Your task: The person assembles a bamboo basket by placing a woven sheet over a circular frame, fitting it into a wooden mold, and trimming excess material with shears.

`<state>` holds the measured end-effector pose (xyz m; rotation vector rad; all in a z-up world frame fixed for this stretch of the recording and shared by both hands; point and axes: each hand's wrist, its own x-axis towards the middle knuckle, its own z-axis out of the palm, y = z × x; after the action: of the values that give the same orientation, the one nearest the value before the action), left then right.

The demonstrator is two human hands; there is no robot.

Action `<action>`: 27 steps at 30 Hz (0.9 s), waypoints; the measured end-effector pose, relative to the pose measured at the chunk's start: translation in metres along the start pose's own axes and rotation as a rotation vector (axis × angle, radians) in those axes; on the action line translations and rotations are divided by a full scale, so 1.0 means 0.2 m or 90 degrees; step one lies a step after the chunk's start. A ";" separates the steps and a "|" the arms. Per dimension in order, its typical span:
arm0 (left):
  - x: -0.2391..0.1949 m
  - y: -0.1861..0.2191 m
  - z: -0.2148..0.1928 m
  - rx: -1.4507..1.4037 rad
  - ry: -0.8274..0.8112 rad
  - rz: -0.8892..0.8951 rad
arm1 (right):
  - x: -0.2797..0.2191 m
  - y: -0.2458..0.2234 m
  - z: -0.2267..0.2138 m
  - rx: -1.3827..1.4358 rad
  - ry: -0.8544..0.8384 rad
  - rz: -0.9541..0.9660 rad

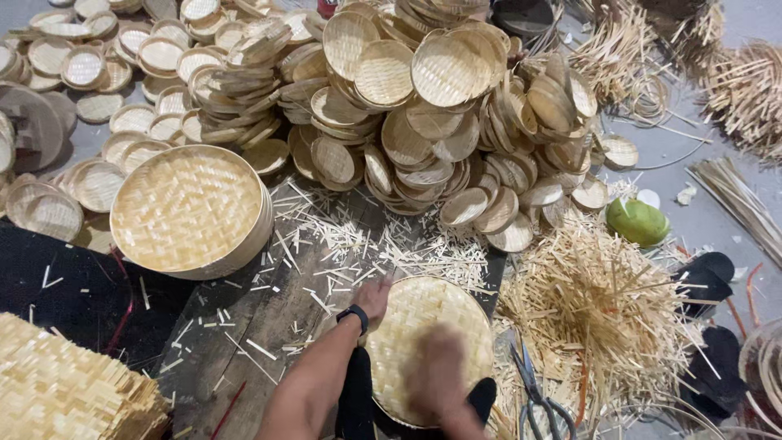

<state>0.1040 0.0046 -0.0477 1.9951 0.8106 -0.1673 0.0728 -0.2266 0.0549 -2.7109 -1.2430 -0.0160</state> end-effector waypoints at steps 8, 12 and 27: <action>0.12 -0.15 0.12 0.025 0.044 0.074 | -0.30 -0.29 0.38 -0.077 0.156 -0.204; 0.03 -0.01 0.04 0.041 0.013 -0.027 | -0.32 -0.27 0.43 -0.135 0.173 -0.216; -0.54 -0.14 -0.14 0.112 0.109 -0.158 | -0.36 -0.16 -0.12 0.231 0.109 -0.008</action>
<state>-0.0019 -0.0133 -0.0072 2.0879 1.1894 -0.2190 0.0018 -0.2641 0.0778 -2.3376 -1.0935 -0.0210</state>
